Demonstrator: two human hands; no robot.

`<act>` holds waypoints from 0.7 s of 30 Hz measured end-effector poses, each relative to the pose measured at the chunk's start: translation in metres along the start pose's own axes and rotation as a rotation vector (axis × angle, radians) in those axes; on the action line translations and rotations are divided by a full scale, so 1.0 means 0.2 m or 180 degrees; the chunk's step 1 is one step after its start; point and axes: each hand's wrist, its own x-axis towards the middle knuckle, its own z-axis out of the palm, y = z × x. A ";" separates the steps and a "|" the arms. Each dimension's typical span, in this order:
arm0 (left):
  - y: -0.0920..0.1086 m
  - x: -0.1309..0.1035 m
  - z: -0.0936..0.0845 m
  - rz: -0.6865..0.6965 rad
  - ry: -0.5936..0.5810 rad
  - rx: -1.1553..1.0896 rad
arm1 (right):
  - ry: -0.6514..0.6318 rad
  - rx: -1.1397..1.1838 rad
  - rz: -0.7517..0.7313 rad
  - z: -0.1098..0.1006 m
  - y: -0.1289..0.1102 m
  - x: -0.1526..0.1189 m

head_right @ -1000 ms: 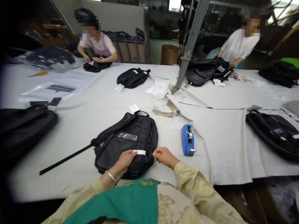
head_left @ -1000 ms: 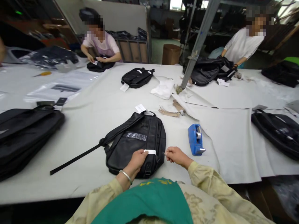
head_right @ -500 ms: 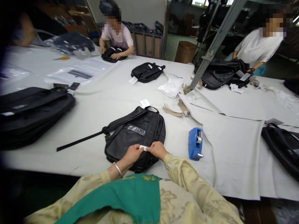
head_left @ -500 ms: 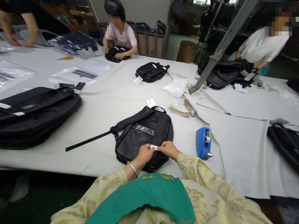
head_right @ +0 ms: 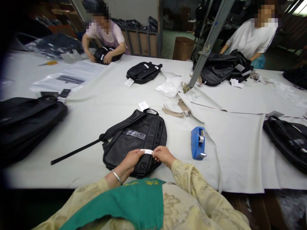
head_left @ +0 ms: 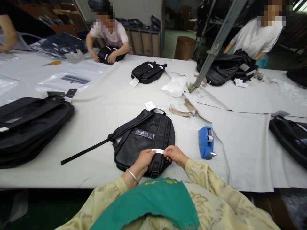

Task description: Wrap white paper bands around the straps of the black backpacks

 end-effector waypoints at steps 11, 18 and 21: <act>0.03 -0.02 0.02 -0.0378 0.0078 -0.0350 | 0.0982 -0.0887 -0.0724 -0.02 0.02 -0.05; -0.01 0.00 0.05 -0.0246 -0.0088 -0.0439 | 0.0626 -0.0530 0.0076 0.12 -0.07 -0.04; -0.02 -0.02 0.09 -0.0231 -0.0116 -0.0587 | 0.0455 0.0431 0.0496 0.16 -0.07 -0.02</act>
